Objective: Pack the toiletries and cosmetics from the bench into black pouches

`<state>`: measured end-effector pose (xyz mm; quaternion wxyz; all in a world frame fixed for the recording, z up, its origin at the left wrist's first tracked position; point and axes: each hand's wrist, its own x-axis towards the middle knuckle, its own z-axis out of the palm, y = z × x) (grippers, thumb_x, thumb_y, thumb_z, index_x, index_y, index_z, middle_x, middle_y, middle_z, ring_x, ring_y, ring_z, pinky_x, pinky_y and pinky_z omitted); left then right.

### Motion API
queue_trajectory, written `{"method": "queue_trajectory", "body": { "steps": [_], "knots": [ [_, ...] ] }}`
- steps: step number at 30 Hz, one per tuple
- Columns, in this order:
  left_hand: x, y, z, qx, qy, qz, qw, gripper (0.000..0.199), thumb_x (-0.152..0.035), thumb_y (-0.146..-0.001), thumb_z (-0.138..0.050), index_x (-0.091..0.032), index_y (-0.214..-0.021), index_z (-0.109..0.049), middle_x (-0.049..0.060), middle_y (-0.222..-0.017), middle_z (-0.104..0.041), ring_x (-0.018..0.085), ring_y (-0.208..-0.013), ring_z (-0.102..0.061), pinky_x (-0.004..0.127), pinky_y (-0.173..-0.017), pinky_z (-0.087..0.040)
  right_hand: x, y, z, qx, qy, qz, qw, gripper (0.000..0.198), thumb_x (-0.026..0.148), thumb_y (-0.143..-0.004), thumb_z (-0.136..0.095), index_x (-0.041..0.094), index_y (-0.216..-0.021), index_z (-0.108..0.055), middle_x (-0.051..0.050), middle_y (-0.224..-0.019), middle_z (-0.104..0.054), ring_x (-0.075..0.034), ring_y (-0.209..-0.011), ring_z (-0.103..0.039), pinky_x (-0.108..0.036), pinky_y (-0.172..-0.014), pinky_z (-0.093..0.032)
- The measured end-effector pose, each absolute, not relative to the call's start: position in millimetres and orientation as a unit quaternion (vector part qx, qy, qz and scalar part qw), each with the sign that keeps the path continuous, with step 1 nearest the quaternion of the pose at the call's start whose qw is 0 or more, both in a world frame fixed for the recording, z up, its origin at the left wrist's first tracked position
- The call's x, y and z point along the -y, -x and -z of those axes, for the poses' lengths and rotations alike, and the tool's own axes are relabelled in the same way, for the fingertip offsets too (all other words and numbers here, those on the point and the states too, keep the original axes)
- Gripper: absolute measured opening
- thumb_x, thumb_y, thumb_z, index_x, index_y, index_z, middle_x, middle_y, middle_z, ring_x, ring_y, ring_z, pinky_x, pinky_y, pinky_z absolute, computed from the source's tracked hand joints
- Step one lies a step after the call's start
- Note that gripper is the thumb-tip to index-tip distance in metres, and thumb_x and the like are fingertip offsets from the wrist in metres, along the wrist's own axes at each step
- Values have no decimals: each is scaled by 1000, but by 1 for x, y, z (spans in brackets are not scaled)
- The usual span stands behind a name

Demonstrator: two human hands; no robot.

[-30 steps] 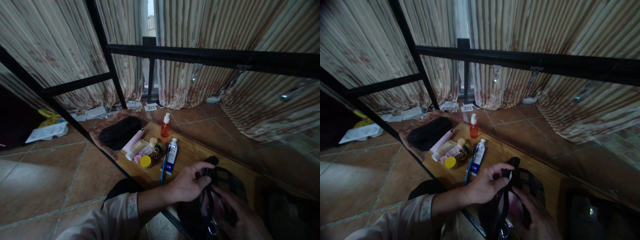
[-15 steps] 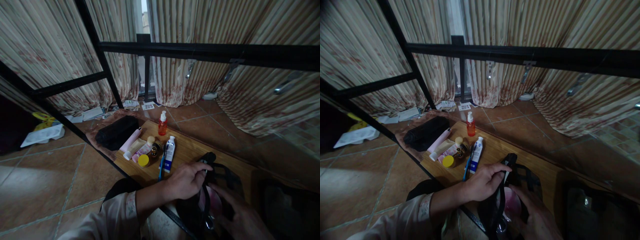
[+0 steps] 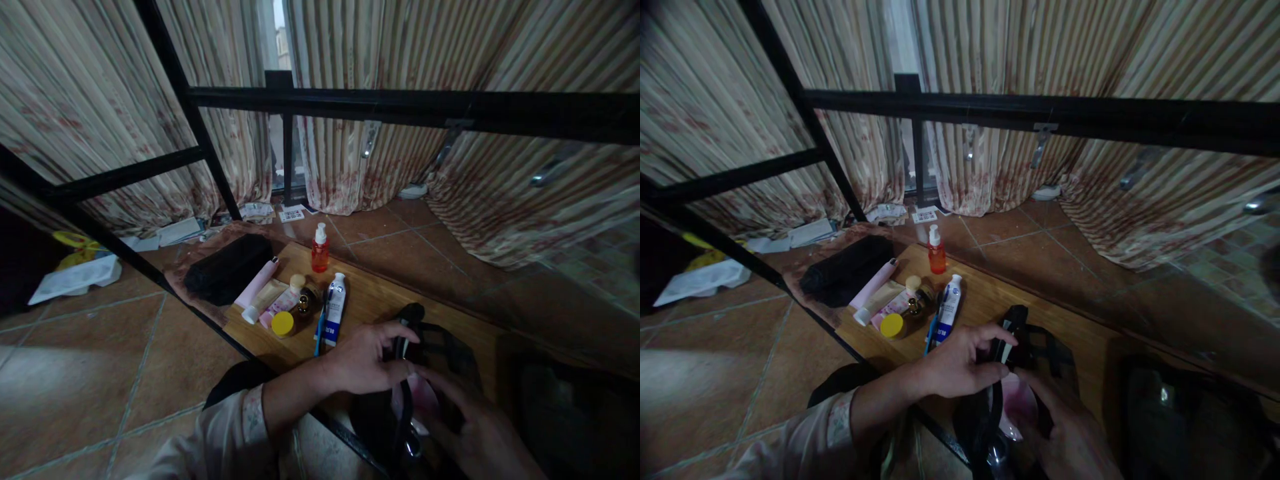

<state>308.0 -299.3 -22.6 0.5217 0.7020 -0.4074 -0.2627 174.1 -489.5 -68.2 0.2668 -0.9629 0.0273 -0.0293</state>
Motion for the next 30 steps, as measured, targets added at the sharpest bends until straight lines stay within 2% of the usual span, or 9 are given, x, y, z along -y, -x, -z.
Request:
{"method": "queue_trajectory", "body": {
  "steps": [2, 7, 10, 13, 18, 22, 26, 30],
  "knots": [
    [298, -311, 23, 417, -685, 288, 524, 39, -21, -80, -57, -18, -119, -53, -4, -65, -54, 7, -52, -47, 17, -49, -35, 484, -174, 60, -34, 958, 49, 280, 39, 41, -80, -60, 29, -118, -61, -5, -117, -66, -23, -103, -65, -34, -82, -57],
    [295, -318, 18, 439, -665, 309, 519, 34, -18, -85, -48, -19, -118, -52, 1, -85, -63, 11, -72, -58, 21, -66, -44, 474, -174, 36, -95, 938, 113, 314, 27, 41, -86, -55, 30, -109, -63, -2, -113, -66, -19, -102, -64, -28, -77, -57],
    [291, -324, 10, 453, -719, 286, 443, 42, -13, -82, -44, -21, -122, -52, 0, -86, -64, 12, -71, -58, 23, -69, -45, 476, -175, 32, -87, 933, 175, 302, 25, 31, -88, -51, 29, -111, -62, -2, -117, -63, -18, -109, -59, -31, -89, -52],
    [288, -330, 3, 465, -770, 254, 355, 53, -8, -78, -41, -26, -126, -53, -1, -95, -67, 14, -78, -61, 26, -79, -45, 482, -176, 35, -97, 941, 204, 253, 29, 24, -86, -50, 26, -113, -61, -4, -122, -59, -20, -113, -54, -37, -98, -46],
    [288, -332, -1, 474, -811, 225, 260, 54, -11, -79, -39, -27, -128, -53, 0, -105, -68, 17, -93, -62, 29, -89, -43, 485, -179, 38, -149, 957, 179, 174, 35, 27, -81, -57, 21, -115, -60, -7, -121, -57, -24, -113, -51, -41, -100, -43],
    [290, -332, 0, 484, -826, 194, 212, 48, -14, -79, -39, -26, -121, -58, 0, -100, -71, 18, -90, -64, 29, -87, -45, 485, -180, 40, -202, 962, 135, 121, 41, 27, -78, -60, 20, -118, -59, -9, -120, -55, -26, -113, -50, -39, -97, -45],
    [292, -332, 2, 497, -834, 163, 172, 40, -18, -81, -39, -24, -111, -64, 2, -95, -72, 20, -90, -65, 31, -88, -45, 487, -180, 39, -248, 961, 64, 105, 45, 22, -77, -60, 20, -122, -56, -8, -117, -57, -24, -108, -54, -34, -92, -46],
    [292, -332, 3, 509, -833, 158, 149, 43, -19, -83, -37, -24, -118, -60, 2, -96, -71, 19, -88, -65, 32, -87, -46, 487, -181, 35, -274, 957, 27, 91, 44, 19, -79, -55, 19, -123, -54, -8, -113, -62, -22, -102, -58, -31, -86, -47]
  ]
}}
